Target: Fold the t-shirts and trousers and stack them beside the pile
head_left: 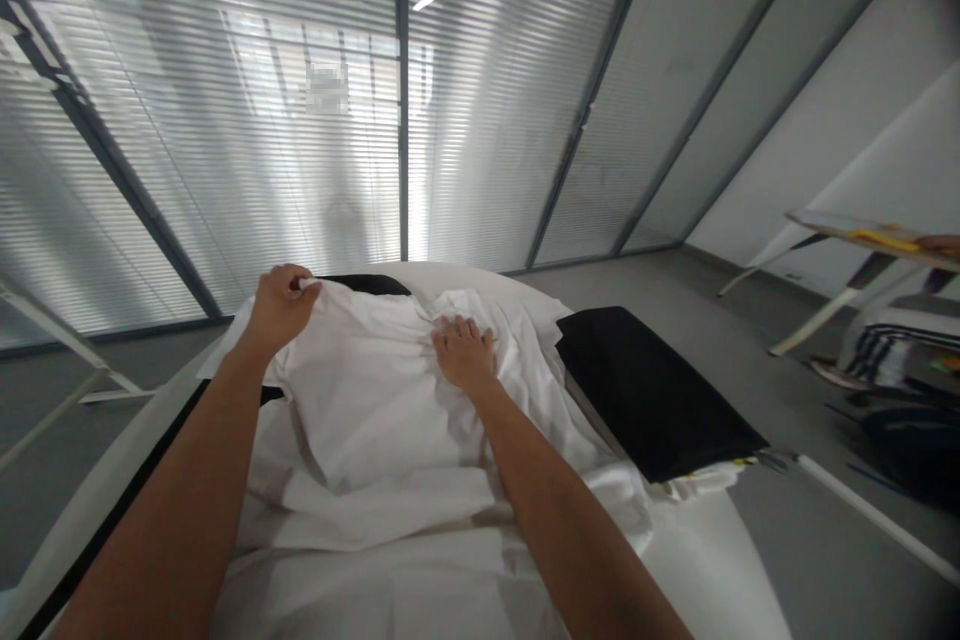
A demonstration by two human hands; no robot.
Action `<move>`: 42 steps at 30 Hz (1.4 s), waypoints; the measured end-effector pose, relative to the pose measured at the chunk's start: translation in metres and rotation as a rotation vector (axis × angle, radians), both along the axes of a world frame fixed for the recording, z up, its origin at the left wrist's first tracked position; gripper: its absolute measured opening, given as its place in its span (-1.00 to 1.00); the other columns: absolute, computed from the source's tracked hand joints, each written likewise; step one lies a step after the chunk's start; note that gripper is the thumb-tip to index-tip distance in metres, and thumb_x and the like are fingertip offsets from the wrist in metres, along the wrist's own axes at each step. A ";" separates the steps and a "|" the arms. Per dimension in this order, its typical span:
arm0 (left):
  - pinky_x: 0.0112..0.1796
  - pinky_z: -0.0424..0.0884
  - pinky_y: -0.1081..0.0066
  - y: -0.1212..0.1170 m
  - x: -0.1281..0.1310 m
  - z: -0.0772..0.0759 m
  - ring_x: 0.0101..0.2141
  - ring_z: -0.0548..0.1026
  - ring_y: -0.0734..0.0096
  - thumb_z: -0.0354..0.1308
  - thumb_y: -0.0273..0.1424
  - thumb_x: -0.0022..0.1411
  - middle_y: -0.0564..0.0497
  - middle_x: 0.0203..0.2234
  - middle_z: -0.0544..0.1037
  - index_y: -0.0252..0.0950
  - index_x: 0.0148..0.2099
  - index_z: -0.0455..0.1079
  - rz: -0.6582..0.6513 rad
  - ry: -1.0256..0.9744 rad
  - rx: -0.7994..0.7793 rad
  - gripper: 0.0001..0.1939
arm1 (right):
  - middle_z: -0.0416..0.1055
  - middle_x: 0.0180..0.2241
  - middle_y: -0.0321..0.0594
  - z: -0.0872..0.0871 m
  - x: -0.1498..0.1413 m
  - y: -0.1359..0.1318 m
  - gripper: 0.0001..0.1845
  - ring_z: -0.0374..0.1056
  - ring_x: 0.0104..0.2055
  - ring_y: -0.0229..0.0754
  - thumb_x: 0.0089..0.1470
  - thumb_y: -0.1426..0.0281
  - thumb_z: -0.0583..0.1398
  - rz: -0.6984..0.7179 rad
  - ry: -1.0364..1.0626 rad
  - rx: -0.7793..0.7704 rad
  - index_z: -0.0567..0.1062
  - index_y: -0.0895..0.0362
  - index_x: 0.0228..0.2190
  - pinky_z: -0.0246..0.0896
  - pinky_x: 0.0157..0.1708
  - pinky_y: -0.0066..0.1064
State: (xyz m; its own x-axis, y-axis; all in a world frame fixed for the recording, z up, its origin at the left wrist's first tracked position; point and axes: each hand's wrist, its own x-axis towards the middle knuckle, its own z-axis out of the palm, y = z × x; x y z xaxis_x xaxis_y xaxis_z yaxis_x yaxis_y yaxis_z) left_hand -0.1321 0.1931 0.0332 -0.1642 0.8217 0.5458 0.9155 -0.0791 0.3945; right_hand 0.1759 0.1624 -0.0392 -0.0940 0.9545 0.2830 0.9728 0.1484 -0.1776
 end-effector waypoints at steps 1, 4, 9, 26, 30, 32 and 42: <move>-0.08 0.35 0.22 0.000 -0.003 0.003 -0.18 0.44 0.20 0.01 -0.19 0.16 -0.11 -0.22 0.49 -0.27 -0.17 0.39 -0.002 -0.035 0.068 -0.69 | 0.17 0.26 -0.08 -0.001 0.000 0.000 -0.44 0.00 0.28 0.10 0.32 0.11 -0.17 -0.004 0.000 0.010 0.26 -0.02 0.21 -0.22 0.18 0.13; -0.03 0.31 0.09 -0.003 -0.011 0.001 -0.09 0.41 0.05 0.07 -0.22 0.10 -0.16 -0.20 0.48 -0.28 -0.18 0.41 0.130 -0.013 0.035 -0.70 | 0.19 0.25 -0.07 -0.004 0.001 0.001 -0.43 0.02 0.26 0.09 0.32 0.10 -0.17 -0.007 0.002 0.030 0.24 -0.01 0.22 -0.22 0.18 0.11; 0.01 0.17 -0.13 -0.005 -0.005 -0.024 0.07 0.30 -0.19 0.05 -0.33 0.05 -0.20 0.01 0.46 -0.18 0.09 0.39 0.127 0.209 -0.362 -0.49 | 0.26 0.18 -0.05 -0.001 -0.001 0.001 -0.48 0.06 0.21 0.09 0.30 0.12 -0.10 -0.003 0.017 0.049 0.32 0.01 0.15 -0.23 0.17 0.12; 0.00 0.20 0.05 -0.010 0.046 0.001 -0.07 0.44 0.04 0.02 -0.17 0.14 -0.05 -0.19 0.59 -0.18 -0.18 0.47 -0.120 0.135 -0.418 -0.69 | 0.34 0.03 -0.03 0.015 -0.001 -0.003 -0.49 0.19 0.04 0.03 0.33 0.14 -0.16 -0.023 -0.035 -0.020 0.44 0.03 0.01 0.01 -0.01 -0.11; 0.03 0.20 0.15 -0.011 0.054 0.006 -0.11 0.45 0.18 0.04 -0.36 0.06 -0.01 -0.23 0.56 -0.22 -0.20 0.38 -0.160 0.090 -0.197 -0.78 | 0.32 0.06 -0.06 0.012 0.000 -0.003 -0.49 0.17 0.06 0.01 0.33 0.13 -0.17 -0.011 -0.030 -0.020 0.42 0.00 0.05 -0.01 0.01 -0.12; 0.05 0.19 0.15 -0.010 0.055 0.003 -0.11 0.45 0.19 0.01 -0.41 0.07 -0.02 -0.23 0.55 -0.23 -0.20 0.35 -0.182 0.083 -0.119 -0.78 | 0.31 0.09 -0.08 0.009 0.000 -0.002 -0.49 0.16 0.09 -0.01 0.33 0.13 -0.17 -0.005 -0.019 -0.011 0.36 -0.03 0.12 -0.03 0.04 -0.14; 0.02 0.15 -0.13 -0.002 0.047 -0.027 0.03 0.35 -0.20 -0.08 -0.09 0.22 -0.18 -0.09 0.55 -0.15 0.01 0.45 0.008 0.202 -0.426 -0.54 | 0.19 0.24 -0.10 0.000 0.002 0.002 -0.46 0.04 0.24 0.01 0.33 0.12 -0.17 0.011 -0.015 0.013 0.30 -0.01 0.19 -0.10 0.13 -0.10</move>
State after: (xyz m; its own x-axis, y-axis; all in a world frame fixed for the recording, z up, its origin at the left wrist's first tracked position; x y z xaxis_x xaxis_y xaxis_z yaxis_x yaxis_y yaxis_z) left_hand -0.0850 0.1912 0.0062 -0.0964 0.9786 0.1821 0.9771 0.0582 0.2045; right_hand 0.1778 0.1646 -0.0392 -0.1087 0.9497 0.2937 0.9737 0.1613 -0.1612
